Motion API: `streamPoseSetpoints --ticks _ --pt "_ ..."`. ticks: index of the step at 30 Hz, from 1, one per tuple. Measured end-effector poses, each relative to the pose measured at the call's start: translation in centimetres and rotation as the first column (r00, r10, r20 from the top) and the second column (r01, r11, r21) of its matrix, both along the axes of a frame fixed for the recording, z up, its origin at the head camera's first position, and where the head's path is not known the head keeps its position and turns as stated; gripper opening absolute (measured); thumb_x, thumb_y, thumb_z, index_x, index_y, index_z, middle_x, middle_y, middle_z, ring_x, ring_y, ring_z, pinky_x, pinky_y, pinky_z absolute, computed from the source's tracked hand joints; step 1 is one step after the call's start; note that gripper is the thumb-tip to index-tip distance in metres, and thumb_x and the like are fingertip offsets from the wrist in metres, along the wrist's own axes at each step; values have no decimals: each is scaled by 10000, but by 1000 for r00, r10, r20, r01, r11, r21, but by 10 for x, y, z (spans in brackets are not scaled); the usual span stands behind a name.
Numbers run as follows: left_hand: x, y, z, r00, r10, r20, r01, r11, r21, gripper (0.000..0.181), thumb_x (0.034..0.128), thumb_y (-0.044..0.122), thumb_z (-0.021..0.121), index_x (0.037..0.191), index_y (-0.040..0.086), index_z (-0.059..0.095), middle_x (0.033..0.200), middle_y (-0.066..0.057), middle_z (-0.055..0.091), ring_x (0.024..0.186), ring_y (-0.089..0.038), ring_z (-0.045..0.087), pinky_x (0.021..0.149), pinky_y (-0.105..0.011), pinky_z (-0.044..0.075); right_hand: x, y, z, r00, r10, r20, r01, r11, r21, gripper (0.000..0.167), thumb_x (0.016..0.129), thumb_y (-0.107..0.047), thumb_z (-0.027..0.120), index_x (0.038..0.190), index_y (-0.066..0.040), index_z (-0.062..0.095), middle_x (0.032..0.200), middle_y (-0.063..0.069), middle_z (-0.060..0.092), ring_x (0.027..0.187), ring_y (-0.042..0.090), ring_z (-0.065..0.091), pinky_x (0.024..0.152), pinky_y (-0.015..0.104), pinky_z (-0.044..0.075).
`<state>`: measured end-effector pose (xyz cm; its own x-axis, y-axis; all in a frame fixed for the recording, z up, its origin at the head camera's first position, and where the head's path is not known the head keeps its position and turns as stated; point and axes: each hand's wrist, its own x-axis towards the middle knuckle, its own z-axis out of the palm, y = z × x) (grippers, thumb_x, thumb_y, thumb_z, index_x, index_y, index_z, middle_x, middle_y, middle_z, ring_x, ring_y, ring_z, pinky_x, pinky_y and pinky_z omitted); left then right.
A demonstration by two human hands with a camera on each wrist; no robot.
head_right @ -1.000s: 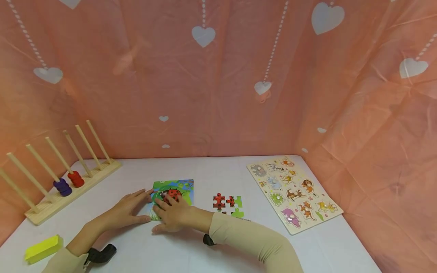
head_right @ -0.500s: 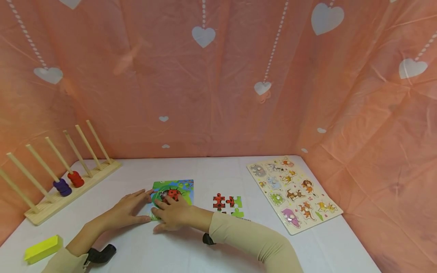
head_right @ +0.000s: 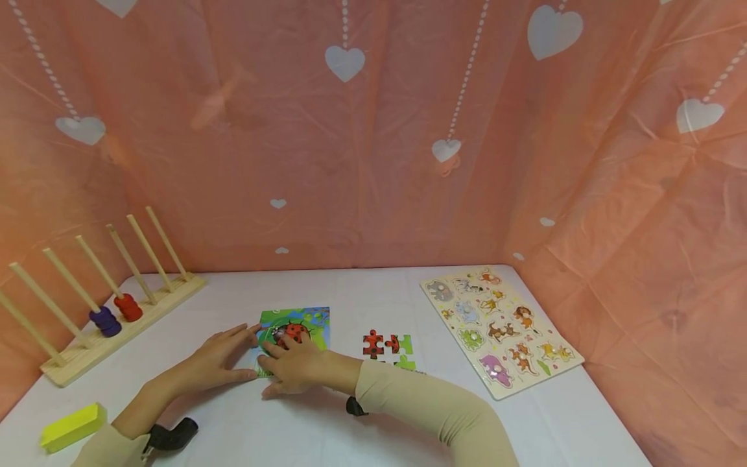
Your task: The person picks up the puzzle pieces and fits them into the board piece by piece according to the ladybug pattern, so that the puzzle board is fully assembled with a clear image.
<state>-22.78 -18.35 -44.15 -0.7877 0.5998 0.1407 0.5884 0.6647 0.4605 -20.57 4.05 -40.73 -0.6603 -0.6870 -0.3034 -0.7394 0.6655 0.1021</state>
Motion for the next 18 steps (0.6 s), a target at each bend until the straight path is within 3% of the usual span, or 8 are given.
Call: streamPoseSetpoints --ticks 18 --pt "1 0 1 1000 5 13 -5 1000 -5 874 855 485 756 1464 -42 416 1225 -6 613 1379 -534 330 1008 -791 209 -1 -3 3 1000 10 23 -10 1000 6 749 973 -656 414 1586 -242 293 1659 -6 158 1503 291 192 1187 516 205"
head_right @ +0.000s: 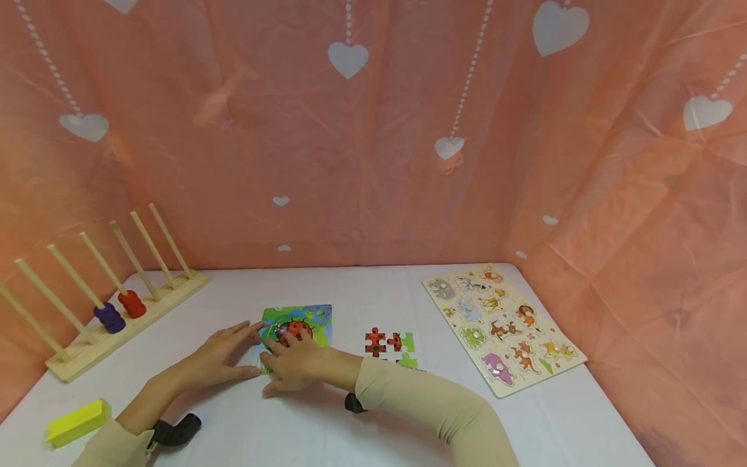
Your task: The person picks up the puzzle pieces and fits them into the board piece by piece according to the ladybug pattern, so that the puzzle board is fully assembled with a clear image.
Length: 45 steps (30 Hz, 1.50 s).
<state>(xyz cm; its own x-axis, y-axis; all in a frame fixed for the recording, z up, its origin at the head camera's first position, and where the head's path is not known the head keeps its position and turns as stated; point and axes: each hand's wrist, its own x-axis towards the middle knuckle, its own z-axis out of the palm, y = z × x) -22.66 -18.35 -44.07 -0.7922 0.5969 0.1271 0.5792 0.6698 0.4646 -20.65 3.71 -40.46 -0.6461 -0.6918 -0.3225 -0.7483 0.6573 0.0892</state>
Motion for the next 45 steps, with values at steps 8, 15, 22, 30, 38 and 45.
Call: streamPoseSetpoints --ticks 8,15,22,30,38,45 --pt "-1 -1 0 1000 -3 2 3 1000 -5 885 855 470 761 1473 -52 400 1208 8 614 1378 -534 331 1005 -796 209 -3 2 1 999 -9 37 10 1000 -23 731 975 -646 419 1582 -257 301 1658 -36 156 1510 270 172 1177 545 214" --pt "-1 1 2 1000 -2 -2 2 1000 -7 871 857 470 759 1462 -53 414 1202 2 625 1380 -526 335 1016 -784 211 -16 18 4 988 -1 152 27 985 -170 680 1013 -568 444 1572 -196 332 1665 -23 132 1526 231 99 1182 535 205" --pt "-2 1 1 1000 8 -3 -8 1000 -9 813 846 475 766 1419 -21 471 1246 -50 625 1378 -519 344 1017 -778 222 -25 47 5 971 -53 234 112 962 -247 713 1027 -533 445 1593 -144 252 1674 22 87 1531 230 53 1168 606 173" --pt "-2 2 0 1000 14 -3 -14 1000 -12 746 841 482 769 1369 18 520 1328 -111 596 1383 -519 338 1025 -774 217 -40 99 21 970 -84 228 172 901 -398 546 985 -199 644 1476 -41 464 1520 178 416 1412 343 374 1095 611 324" --pt "-5 1 0 1000 4 -14 -5 1000 -13 751 844 481 766 1376 14 515 1323 -108 601 1383 -516 339 1028 -770 219 -50 160 28 929 -177 324 314 842 -438 299 882 50 683 1177 13 651 1086 121 615 994 254 581 863 398 509" --pt "-3 1 0 1000 4 -19 -5 1000 -7 677 839 475 770 1314 43 555 1361 -138 580 1372 -528 348 1017 -781 220 -45 168 13 927 -195 319 322 852 -413 508 761 -26 840 1216 -17 614 1067 86 561 941 223 528 834 377 486"
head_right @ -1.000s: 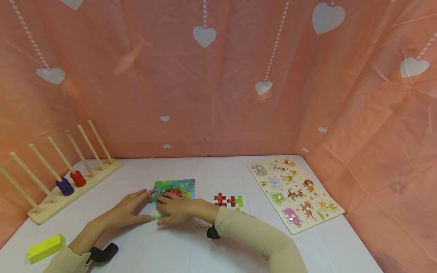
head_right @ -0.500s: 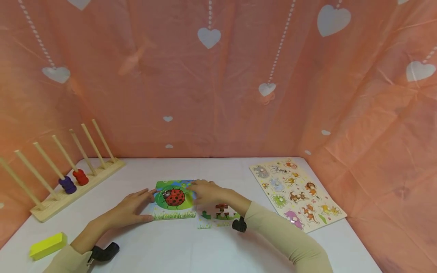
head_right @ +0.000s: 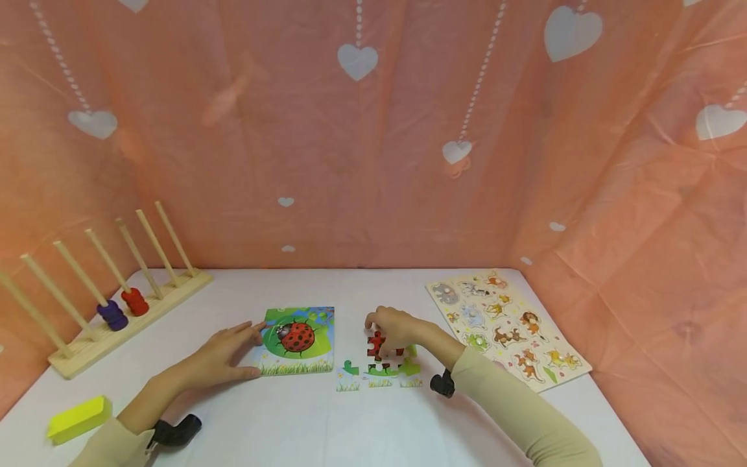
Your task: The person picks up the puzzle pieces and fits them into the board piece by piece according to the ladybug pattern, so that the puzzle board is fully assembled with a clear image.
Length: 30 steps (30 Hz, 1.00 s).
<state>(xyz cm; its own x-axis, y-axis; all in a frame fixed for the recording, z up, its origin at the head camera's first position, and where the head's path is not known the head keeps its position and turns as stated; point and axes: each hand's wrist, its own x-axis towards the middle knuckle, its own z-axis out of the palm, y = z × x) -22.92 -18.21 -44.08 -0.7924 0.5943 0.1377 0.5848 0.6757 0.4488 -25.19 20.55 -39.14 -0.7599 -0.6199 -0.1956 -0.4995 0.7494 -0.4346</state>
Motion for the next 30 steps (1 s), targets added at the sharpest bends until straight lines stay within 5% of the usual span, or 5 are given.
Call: streamPoseSetpoints --ticks 3,7,17,24,30 --pt "1 1 0 1000 5 8 -5 1000 0 560 831 488 772 1201 110 589 1450 -205 501 1372 -531 348 1014 -785 215 2 -4 -4 1000 -6 -20 7 999 35 531 748 -41 851 1218 -56 605 1067 61 551 925 211 505 817 399 469" --pt "-1 0 -3 1000 8 12 -8 1000 -3 676 837 499 763 1308 59 557 1377 -141 569 1380 -521 341 1023 -779 211 3 -7 -6 999 -23 -24 24 998 66 535 743 -53 859 1208 -92 598 1052 28 531 896 189 472 788 383 440" --pt "-1 0 -3 1000 9 6 -9 1000 -2 541 839 495 764 1199 128 594 1445 -185 514 1378 -520 345 1016 -782 217 5 -9 -4 998 -65 3 65 998 13 390 735 -6 872 1039 -69 636 1016 41 438 894 183 526 800 354 516" --pt "-1 0 -2 1000 8 4 -8 1000 1 513 839 478 770 1178 133 598 1449 -195 508 1375 -526 346 1013 -784 219 -1 -4 -4 999 16 -45 -19 998 -64 206 818 46 779 952 -62 665 910 9 518 813 142 489 728 282 474" --pt "0 0 -2 1000 6 7 -6 1000 0 486 836 490 768 1146 157 597 1476 -218 473 1374 -529 345 1007 -789 219 -14 -13 1 995 96 -16 -97 972 -214 177 833 141 645 924 -7 683 765 -7 572 680 80 441 621 225 408"
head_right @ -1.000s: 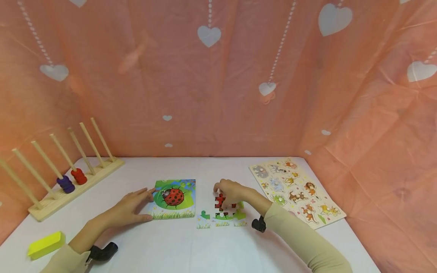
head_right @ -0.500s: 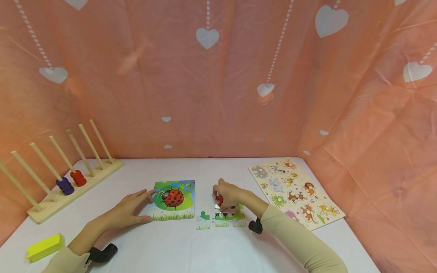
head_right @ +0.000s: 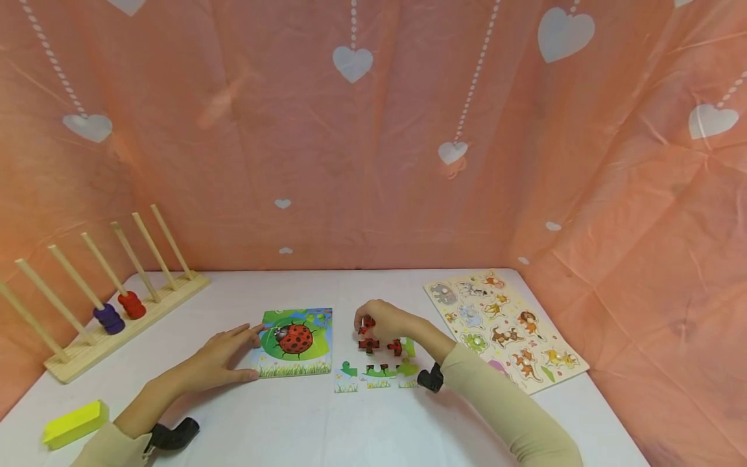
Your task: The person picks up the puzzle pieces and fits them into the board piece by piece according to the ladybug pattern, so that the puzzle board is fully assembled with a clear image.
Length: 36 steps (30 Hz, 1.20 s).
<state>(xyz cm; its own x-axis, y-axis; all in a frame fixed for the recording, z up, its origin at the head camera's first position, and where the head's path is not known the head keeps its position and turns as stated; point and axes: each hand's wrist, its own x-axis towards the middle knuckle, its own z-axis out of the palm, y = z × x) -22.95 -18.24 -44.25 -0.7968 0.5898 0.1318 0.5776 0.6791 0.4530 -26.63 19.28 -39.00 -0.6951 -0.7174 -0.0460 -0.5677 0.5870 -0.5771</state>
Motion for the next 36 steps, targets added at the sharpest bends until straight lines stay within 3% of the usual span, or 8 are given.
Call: streamPoseSetpoints --ticks 6,11,13,17,24,30,36 --pt "0 -1 0 1000 0 -4 0 1000 6 477 836 482 772 1139 159 594 1478 -214 473 1375 -526 347 1013 -785 216 -15 -34 -1 1000 0 9 1 993 -117 155 862 105 677 988 16 689 785 1 591 679 57 442 632 207 410" --pt "0 0 0 1000 -2 -7 2 1000 10 567 837 472 775 1226 103 589 1411 -166 544 1375 -525 346 1016 -783 213 -20 -76 -4 999 1 44 5 989 -146 163 878 70 704 1031 18 683 811 9 611 683 62 479 636 200 431" --pt "1 1 0 1000 1 -5 -1 1000 12 634 839 467 775 1283 62 571 1357 -140 584 1374 -526 346 1018 -782 209 -19 -91 -5 999 0 40 5 992 -125 170 885 53 709 1046 6 682 820 22 610 688 80 479 639 206 425" --pt "2 2 0 1000 2 4 -2 1000 15 546 842 472 769 1206 105 594 1408 -183 545 1369 -532 350 1014 -784 214 -14 -114 -7 1000 -24 -20 22 997 -78 186 888 22 723 1065 -21 687 912 41 646 759 92 498 696 207 443" --pt "3 1 -1 1000 5 5 -5 1000 9 460 839 488 767 1125 170 599 1467 -219 484 1366 -531 354 1011 -783 221 -6 -125 -10 984 -67 -166 72 997 25 262 873 -42 764 1118 -64 675 1005 43 688 833 120 590 738 219 489" --pt "1 0 0 1000 6 -4 -6 1000 5 488 834 497 768 1151 162 607 1455 -201 503 1367 -526 356 1010 -783 223 -2 -126 -17 943 3 -331 84 965 248 421 841 -200 824 1221 -140 654 1107 5 603 947 116 623 737 210 507" --pt "0 0 -1 1000 6 -3 -6 1000 5 544 837 495 766 1205 129 601 1418 -172 542 1370 -523 354 1013 -782 219 1 -127 -16 929 61 -364 63 946 318 536 878 -232 784 1376 -137 611 1161 53 526 918 103 570 704 163 494"
